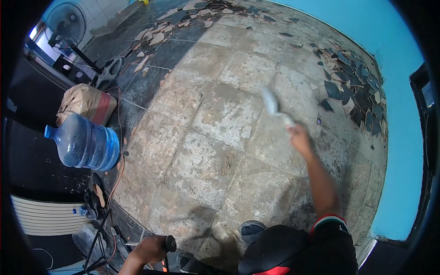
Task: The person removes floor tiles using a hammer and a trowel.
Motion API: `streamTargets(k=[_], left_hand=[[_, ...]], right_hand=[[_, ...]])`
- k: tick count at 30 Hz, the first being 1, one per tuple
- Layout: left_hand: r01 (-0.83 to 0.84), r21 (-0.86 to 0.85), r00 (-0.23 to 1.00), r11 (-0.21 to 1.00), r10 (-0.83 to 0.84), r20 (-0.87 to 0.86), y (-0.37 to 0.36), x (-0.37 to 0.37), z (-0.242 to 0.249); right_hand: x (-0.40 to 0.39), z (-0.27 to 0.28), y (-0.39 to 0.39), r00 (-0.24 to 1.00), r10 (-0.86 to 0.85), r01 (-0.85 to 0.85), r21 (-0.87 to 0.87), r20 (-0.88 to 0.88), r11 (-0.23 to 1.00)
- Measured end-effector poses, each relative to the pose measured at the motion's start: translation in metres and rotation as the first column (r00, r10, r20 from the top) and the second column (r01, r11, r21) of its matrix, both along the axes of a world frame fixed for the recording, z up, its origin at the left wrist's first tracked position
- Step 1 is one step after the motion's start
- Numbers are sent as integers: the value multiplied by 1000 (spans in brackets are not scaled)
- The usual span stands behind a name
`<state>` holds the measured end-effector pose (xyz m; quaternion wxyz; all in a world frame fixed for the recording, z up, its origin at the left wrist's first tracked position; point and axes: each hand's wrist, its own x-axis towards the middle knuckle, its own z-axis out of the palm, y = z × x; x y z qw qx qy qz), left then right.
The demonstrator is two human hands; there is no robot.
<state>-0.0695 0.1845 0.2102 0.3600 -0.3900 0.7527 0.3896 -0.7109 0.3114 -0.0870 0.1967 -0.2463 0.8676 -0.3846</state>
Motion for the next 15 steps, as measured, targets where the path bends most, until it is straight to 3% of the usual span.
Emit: streamTargets(k=[4, 6, 7, 8, 9, 10, 11, 12, 13, 15], left_hand=[[-48, 71, 998, 996, 51, -34, 0, 9, -16], [-78, 21, 996, 997, 79, -52, 4, 23, -15], [-95, 4, 994, 995, 95, -59, 7, 26, -12], [-146, -5, 987, 989, 145, -63, 10, 19, 1], [-121, -14, 992, 992, 121, -18, 9, 25, 1], [-99, -22, 995, 995, 100, 22, 7, 37, -1], [-79, -34, 995, 996, 81, 58, 8, 41, -4], [-163, -44, 978, 986, 167, 128, 9, 25, 8], [-134, -73, 979, 988, 143, 144, 9, 22, 4], [-77, -129, 976, 989, 101, 193, 6, 29, -3]], right_hand=[[54, 15, 0, 944, 250, -267, 53, 214, 962], [27, 39, 24, 933, 32, -71, 96, 357, 993], [-15, 23, 48, 966, 84, -110, 93, 245, 990], [-45, 36, 69, 998, 60, -66, 207, 36, 976], [-99, 16, 99, 979, -80, 44, 186, 189, 982], [-133, 9, 127, 984, -177, 178, 93, -22, 980], [-155, 41, 143, 961, -94, 149, 202, -259, 968], [-189, 45, 166, 914, -91, 226, 311, -396, 923], [-221, 47, 186, 850, -67, 313, 397, -523, 863], [-232, 58, 196, 743, -356, 604, 339, -567, 721]])
